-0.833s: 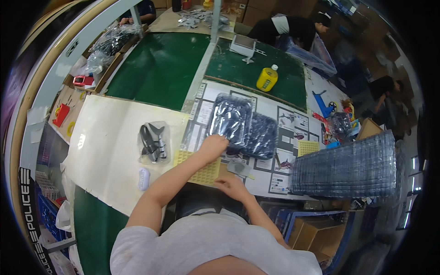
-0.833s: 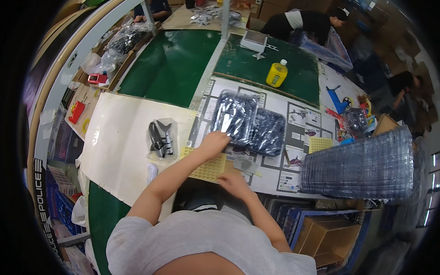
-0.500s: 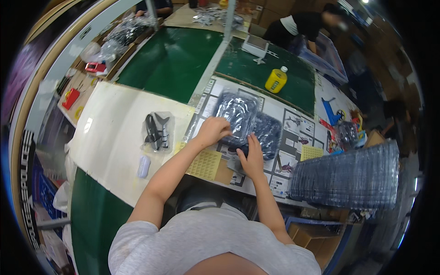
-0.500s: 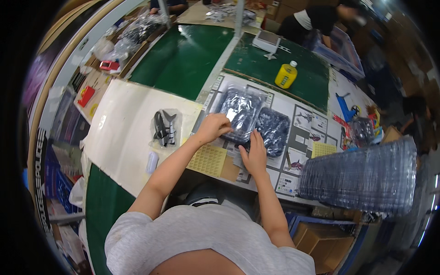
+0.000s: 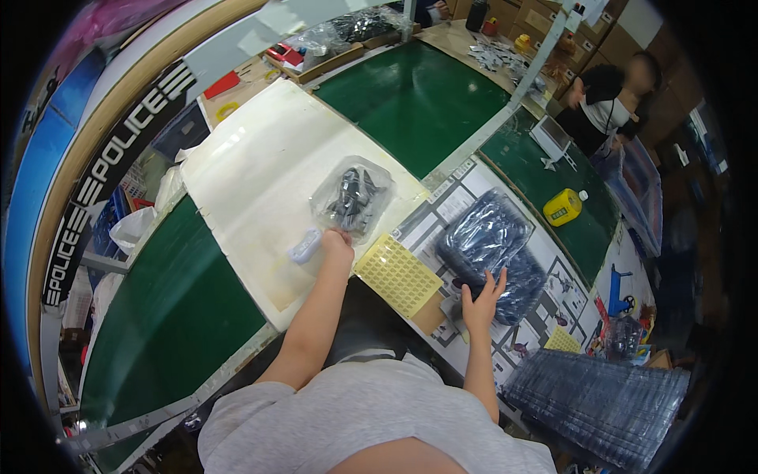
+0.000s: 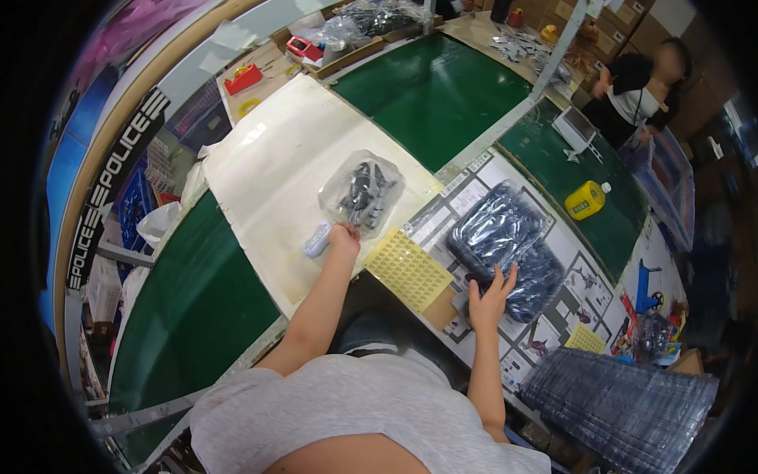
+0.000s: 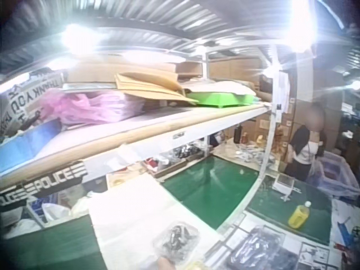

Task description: The person assembles small white plastic toy figures by hand, attaching separate parts and placing the completed units into clear plastic packaging on a green workbench.

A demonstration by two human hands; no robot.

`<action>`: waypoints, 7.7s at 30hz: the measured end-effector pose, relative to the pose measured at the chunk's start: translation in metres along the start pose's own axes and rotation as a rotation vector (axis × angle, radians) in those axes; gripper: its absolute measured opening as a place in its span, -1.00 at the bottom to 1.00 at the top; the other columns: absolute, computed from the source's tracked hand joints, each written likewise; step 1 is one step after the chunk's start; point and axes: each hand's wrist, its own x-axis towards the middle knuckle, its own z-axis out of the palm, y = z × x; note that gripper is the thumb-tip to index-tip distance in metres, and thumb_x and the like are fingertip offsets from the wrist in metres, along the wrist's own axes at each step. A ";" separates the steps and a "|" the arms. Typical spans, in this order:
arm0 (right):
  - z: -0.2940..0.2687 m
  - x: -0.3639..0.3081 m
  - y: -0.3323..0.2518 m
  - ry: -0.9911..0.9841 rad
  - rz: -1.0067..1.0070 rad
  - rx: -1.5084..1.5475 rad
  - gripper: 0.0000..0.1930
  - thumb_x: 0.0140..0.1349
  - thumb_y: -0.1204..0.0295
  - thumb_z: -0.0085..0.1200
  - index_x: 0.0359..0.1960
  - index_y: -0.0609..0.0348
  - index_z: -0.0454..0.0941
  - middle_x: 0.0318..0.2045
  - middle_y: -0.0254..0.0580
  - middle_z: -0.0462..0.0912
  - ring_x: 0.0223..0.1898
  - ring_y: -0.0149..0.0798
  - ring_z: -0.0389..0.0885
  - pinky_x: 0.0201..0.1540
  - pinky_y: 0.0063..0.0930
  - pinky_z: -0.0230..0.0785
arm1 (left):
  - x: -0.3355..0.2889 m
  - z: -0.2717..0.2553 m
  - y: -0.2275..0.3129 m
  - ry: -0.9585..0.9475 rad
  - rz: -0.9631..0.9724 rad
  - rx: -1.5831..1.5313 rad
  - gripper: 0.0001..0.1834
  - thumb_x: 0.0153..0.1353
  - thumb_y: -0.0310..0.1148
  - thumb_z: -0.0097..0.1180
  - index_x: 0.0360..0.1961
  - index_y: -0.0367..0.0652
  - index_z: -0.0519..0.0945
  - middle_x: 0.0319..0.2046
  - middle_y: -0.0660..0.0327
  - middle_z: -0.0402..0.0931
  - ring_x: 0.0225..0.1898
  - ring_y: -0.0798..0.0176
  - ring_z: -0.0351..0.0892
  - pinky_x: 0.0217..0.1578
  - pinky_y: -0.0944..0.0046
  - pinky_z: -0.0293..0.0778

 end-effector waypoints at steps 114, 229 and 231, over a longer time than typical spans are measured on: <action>-0.076 -0.006 -0.139 -0.207 -0.514 0.759 -0.74 0.21 0.40 0.04 -0.07 0.10 0.60 0.03 -0.06 0.55 0.11 0.01 0.48 0.17 -0.23 0.28 | -0.285 -0.007 0.045 -1.270 -0.448 0.076 -0.35 0.24 0.00 -0.33 0.23 -0.21 0.30 -0.05 0.04 0.46 -0.33 0.18 0.50 -0.41 0.28 0.45; -0.074 -0.011 -0.155 -0.289 0.218 1.082 -0.70 0.37 0.30 -0.05 -0.13 0.33 0.58 -0.42 -0.44 0.54 -0.40 -0.60 0.38 -0.33 -0.67 0.29 | -0.288 0.000 0.034 -1.122 0.197 0.803 -0.39 -0.03 -0.45 0.35 0.06 -0.34 0.41 -0.08 0.05 0.53 -0.07 0.18 0.56 -0.02 0.24 0.46; -0.064 -0.025 -0.161 -0.225 0.248 1.035 -0.73 0.34 0.37 -0.02 -0.07 0.31 0.57 -0.25 -0.25 0.58 -0.25 -0.46 0.48 -0.20 -0.61 0.34 | -0.286 -0.001 0.033 -1.088 0.491 0.972 -0.40 -0.06 -0.46 0.37 0.04 -0.35 0.43 -0.08 0.08 0.54 -0.09 0.24 0.57 -0.05 0.27 0.47</action>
